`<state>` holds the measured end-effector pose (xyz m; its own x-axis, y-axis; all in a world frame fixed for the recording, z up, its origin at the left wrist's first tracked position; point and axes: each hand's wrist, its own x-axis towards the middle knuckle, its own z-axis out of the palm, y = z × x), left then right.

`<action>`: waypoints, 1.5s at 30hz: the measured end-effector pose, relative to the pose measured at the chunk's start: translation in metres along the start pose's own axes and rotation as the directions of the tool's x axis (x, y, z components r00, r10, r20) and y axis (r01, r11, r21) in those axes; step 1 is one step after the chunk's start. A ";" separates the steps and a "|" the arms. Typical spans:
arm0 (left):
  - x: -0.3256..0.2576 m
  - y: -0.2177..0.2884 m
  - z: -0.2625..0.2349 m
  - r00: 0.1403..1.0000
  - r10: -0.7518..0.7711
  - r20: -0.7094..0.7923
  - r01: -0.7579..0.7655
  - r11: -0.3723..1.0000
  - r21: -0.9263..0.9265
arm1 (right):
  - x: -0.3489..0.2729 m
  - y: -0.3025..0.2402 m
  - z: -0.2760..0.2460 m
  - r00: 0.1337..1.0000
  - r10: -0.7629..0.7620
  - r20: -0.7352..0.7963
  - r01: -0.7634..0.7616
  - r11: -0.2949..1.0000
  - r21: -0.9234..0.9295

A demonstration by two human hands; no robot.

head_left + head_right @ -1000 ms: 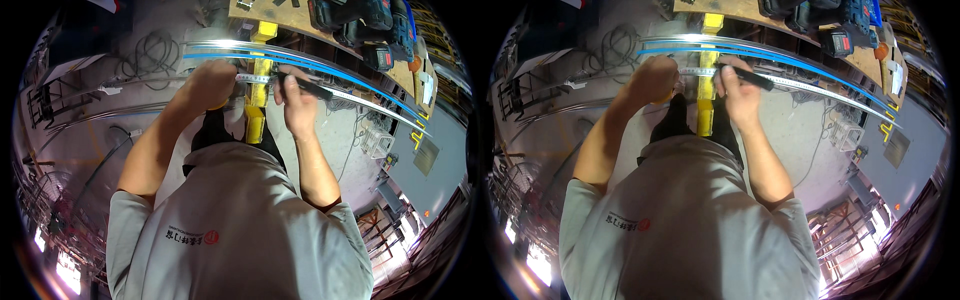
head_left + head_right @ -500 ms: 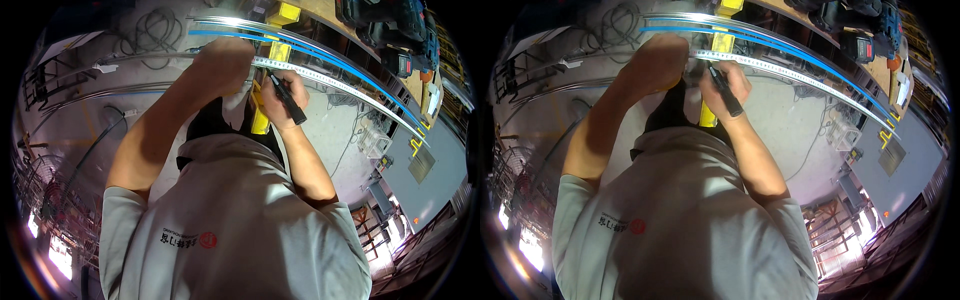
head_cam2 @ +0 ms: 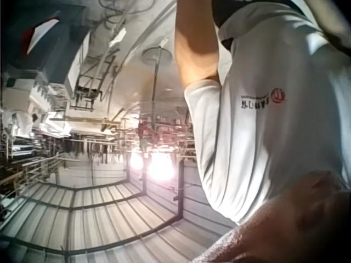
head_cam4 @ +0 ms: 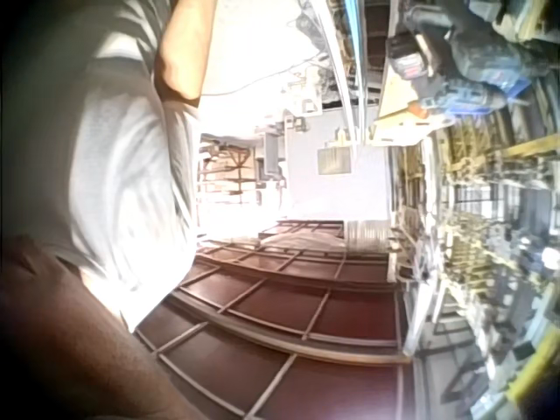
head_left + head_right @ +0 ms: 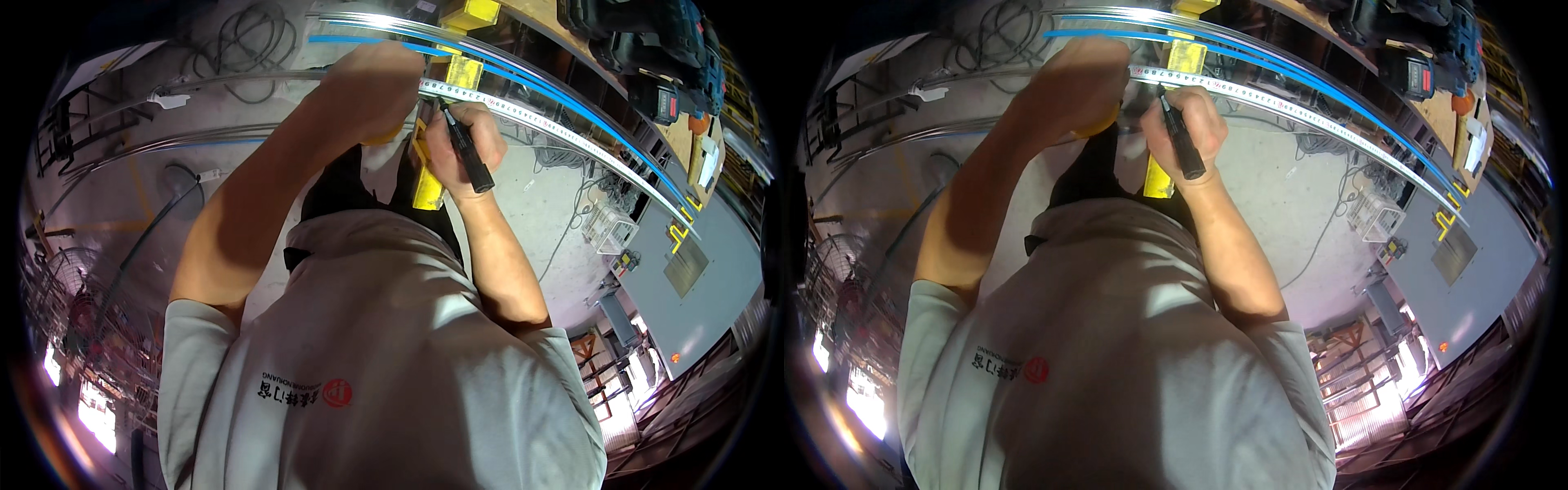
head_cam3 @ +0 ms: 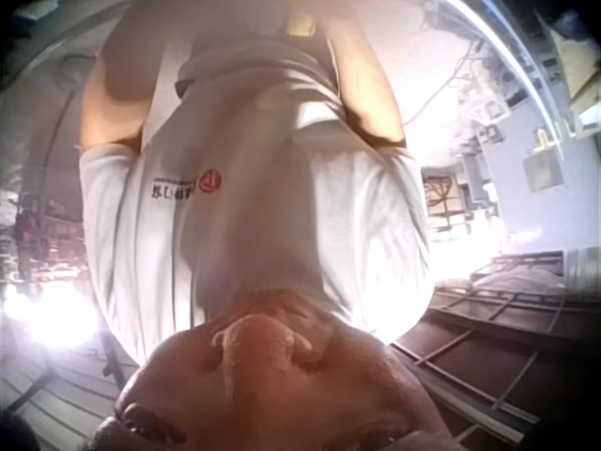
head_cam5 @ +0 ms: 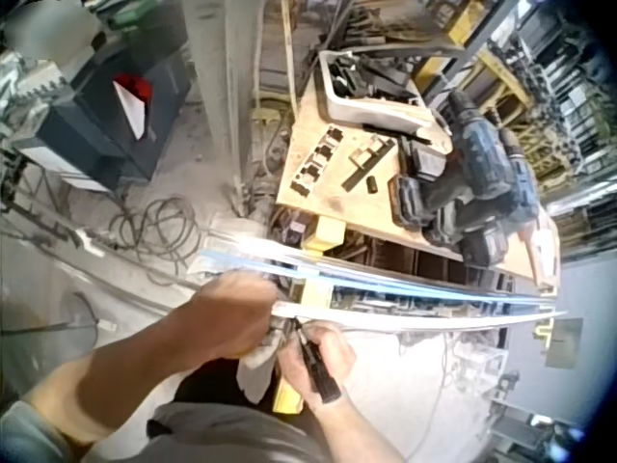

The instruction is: The person measures a metal bar with a tape measure, marks it with a pen, and then cuts it using an angle grinder. After cutting, they carry the metal bars across the workshop and place them with other metal pieces.

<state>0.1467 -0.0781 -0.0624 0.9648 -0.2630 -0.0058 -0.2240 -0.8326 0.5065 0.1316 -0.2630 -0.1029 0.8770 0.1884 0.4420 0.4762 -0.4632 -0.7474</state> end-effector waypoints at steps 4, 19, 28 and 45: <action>0.002 -0.005 0.003 0.999 0.018 -0.029 -0.019 0.999 -0.027 | 0.000 0.003 0.002 1.000 -0.022 -0.001 0.022 1.000 -0.010; 0.014 0.001 -0.010 0.961 -0.117 0.250 0.131 0.991 -0.040 | 0.002 0.002 0.001 0.999 -0.034 0.017 0.034 0.999 -0.033; 0.016 0.000 -0.011 0.962 -0.063 0.266 0.073 0.997 -0.030 | 0.004 -0.001 0.000 0.999 -0.046 0.010 0.046 0.998 -0.033; 0.020 0.004 -0.016 0.934 -0.158 0.319 0.183 0.982 -0.048 | 0.005 -0.006 -0.004 0.998 -0.047 0.050 0.049 0.998 -0.042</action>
<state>0.1670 -0.0785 -0.0464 0.8930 -0.2694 -0.3606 -0.0369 -0.8422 0.5379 0.1335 -0.2628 -0.0945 0.8558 0.2527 0.4513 0.5155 -0.4892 -0.7036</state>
